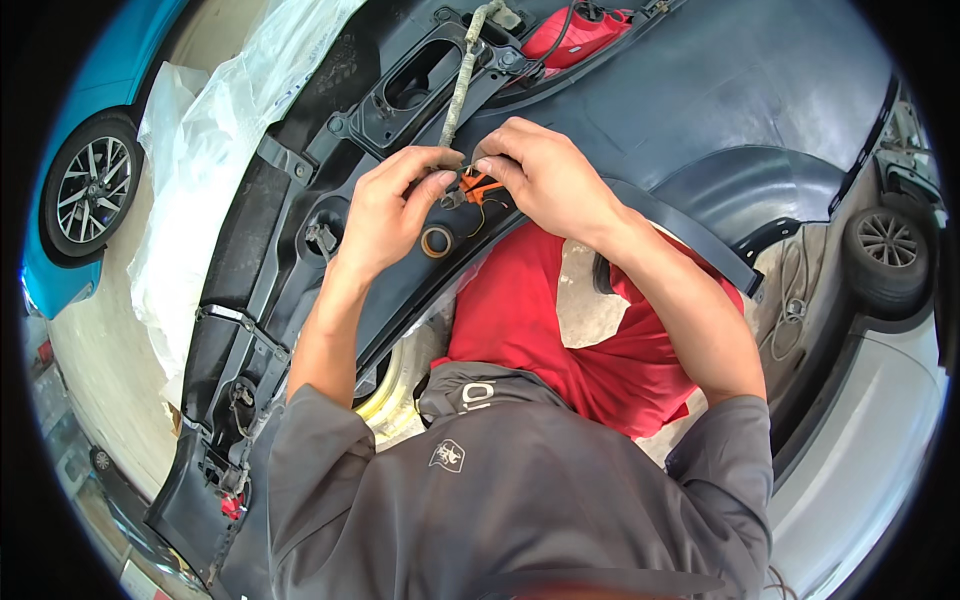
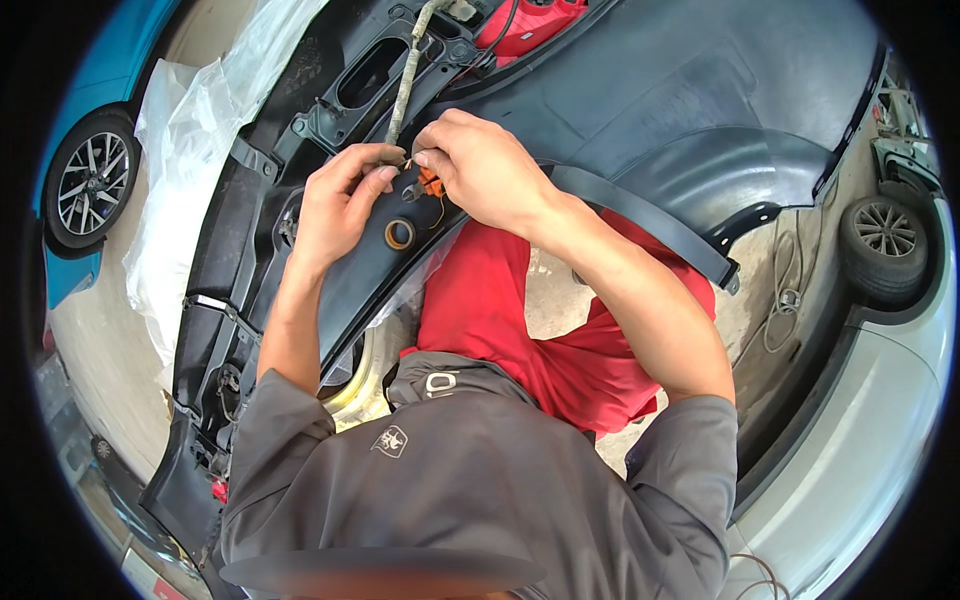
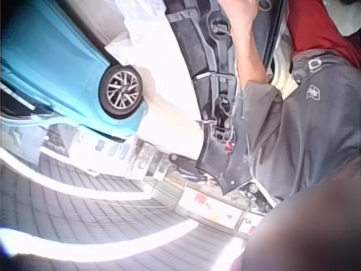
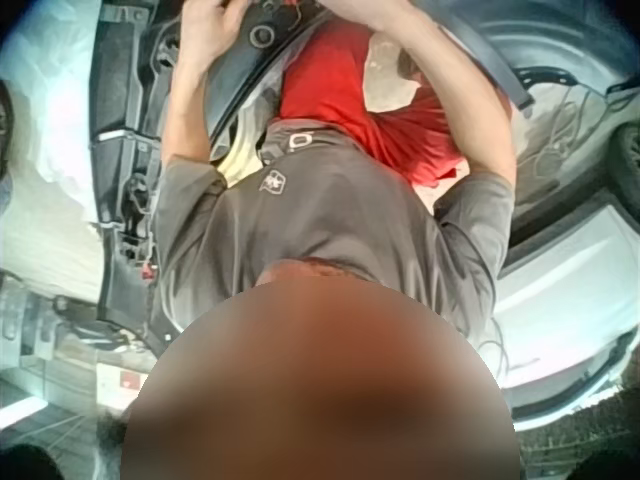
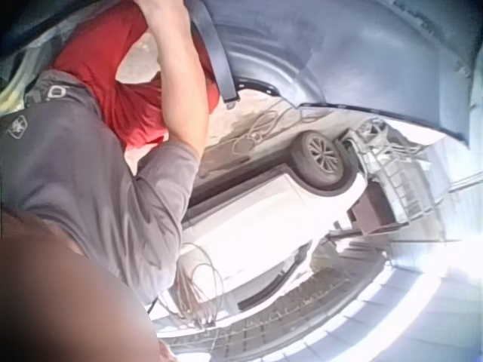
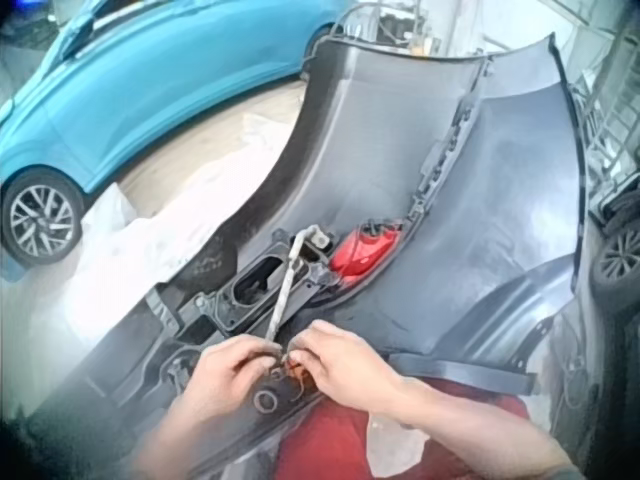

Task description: The person walks toward a damaged white car and picks up a detached headlight assembly. They use pliers to strip the ends of wires and then use electrical tape to connect and insulate the wires on the headlight assembly.

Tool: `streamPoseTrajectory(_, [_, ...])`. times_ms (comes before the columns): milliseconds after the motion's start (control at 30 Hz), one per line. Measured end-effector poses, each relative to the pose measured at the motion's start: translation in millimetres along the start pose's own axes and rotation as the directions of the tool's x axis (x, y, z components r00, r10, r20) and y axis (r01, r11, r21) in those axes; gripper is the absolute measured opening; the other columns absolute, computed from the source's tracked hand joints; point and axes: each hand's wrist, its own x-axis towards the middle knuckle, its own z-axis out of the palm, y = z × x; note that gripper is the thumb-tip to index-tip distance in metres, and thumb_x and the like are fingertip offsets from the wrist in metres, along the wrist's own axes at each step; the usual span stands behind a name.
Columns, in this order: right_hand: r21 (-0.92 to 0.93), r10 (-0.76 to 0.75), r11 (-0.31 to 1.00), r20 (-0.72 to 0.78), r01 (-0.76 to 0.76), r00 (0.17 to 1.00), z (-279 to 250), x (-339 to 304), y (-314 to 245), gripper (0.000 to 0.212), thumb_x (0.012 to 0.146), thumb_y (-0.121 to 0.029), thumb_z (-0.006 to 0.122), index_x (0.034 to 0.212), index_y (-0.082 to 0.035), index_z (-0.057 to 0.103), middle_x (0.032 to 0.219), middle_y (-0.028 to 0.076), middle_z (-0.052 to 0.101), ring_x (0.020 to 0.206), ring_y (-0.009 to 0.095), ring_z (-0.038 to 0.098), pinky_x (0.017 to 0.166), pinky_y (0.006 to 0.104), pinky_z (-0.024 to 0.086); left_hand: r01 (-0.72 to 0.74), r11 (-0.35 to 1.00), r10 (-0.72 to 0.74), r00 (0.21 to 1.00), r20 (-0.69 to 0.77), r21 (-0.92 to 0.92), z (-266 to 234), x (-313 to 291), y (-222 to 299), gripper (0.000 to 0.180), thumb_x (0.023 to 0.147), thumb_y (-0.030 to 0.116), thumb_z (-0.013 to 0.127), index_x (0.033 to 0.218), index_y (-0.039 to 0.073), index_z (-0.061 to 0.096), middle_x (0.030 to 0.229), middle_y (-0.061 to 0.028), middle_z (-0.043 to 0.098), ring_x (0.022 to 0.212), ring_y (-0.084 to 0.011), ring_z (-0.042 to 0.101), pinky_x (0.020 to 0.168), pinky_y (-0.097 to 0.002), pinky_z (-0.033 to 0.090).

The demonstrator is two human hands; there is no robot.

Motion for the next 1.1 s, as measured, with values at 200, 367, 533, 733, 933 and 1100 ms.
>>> streamPoseTrajectory(200, [-0.212,-0.157,0.965,0.002,0.153,0.988,1,-3,-7,0.015,0.096,-0.007,0.071,0.111,-0.004,0.07,0.101,0.011,0.063,0.094,0.033,0.069,0.076,0.0435,0.058,0.225,0.969,-0.203,0.961,0.188,-0.102,-15,17,4,0.017,0.101,0.013,0.078,0.113,0.0,0.078,0.096,-0.0052,0.071,0.078,-0.0115,0.063,0.073,-0.0296,0.053])
streamPoseTrajectory(367, [-0.343,-0.308,0.894,0.003,0.29,0.951,4,-1,-1,0.021,0.088,-0.01,0.069,0.108,-0.007,0.07,0.103,0.008,0.063,0.099,0.031,0.068,0.076,0.043,0.061,0.203,0.979,-0.194,0.935,0.297,0.0,-29,34,5,0.018,0.098,0.015,0.08,0.109,0.001,0.08,0.095,-0.0055,0.072,0.08,-0.0127,0.065,0.074,-0.031,0.053])
streamPoseTrajectory(533, [-0.406,-0.373,0.851,-0.018,0.334,0.928,2,1,6,0.012,0.087,-0.014,0.072,0.098,-0.009,0.068,0.1,0.006,0.061,0.098,0.028,0.069,0.073,0.0424,0.06,0.105,0.992,-0.126,0.919,0.374,0.076,-31,52,9,0.015,0.097,0.011,0.08,0.104,-0.002,0.076,0.091,-0.0088,0.066,0.079,-0.0175,0.063,0.073,-0.0324,0.05])
streamPoseTrajectory(733, [-0.406,-0.128,0.897,0.139,0.174,0.982,-8,-3,-12,0.026,0.097,-0.031,0.065,0.1,-0.009,0.078,0.102,0.015,0.075,0.091,0.039,0.078,0.068,0.0524,0.063,-0.182,0.957,0.112,0.951,0.289,0.228,-8,32,1,0.019,0.102,0.005,0.074,0.119,-0.004,0.072,0.106,-0.0166,0.074,0.094,-0.0278,0.069,0.087,-0.0391,0.055])
streamPoseTrajectory(933, [-0.525,-0.22,0.78,0.281,0.341,0.934,67,67,6,0.035,0.093,-0.034,0.066,0.104,-0.006,0.084,0.108,0.021,0.081,0.099,0.041,0.079,0.084,0.0526,0.063,-0.264,0.531,0.377,0.925,0.055,0.805,-13,-37,-23,0.033,0.108,0.027,0.072,0.121,-0.003,0.074,0.104,-0.0175,0.078,0.085,-0.0314,0.074,0.078,-0.0392,0.062])
streamPoseTrajectory(1100, [-0.556,-0.285,0.767,0.152,0.32,0.947,71,74,26,0.036,0.101,-0.031,0.059,0.112,-0.004,0.081,0.115,0.019,0.08,0.103,0.04,0.079,0.084,0.0516,0.063,-0.082,0.708,0.168,0.984,-0.054,0.702,-20,-28,-46,0.039,0.105,0.023,0.075,0.131,-0.005,0.066,0.107,-0.021,0.079,0.09,-0.0345,0.078,0.08,-0.0407,0.063])
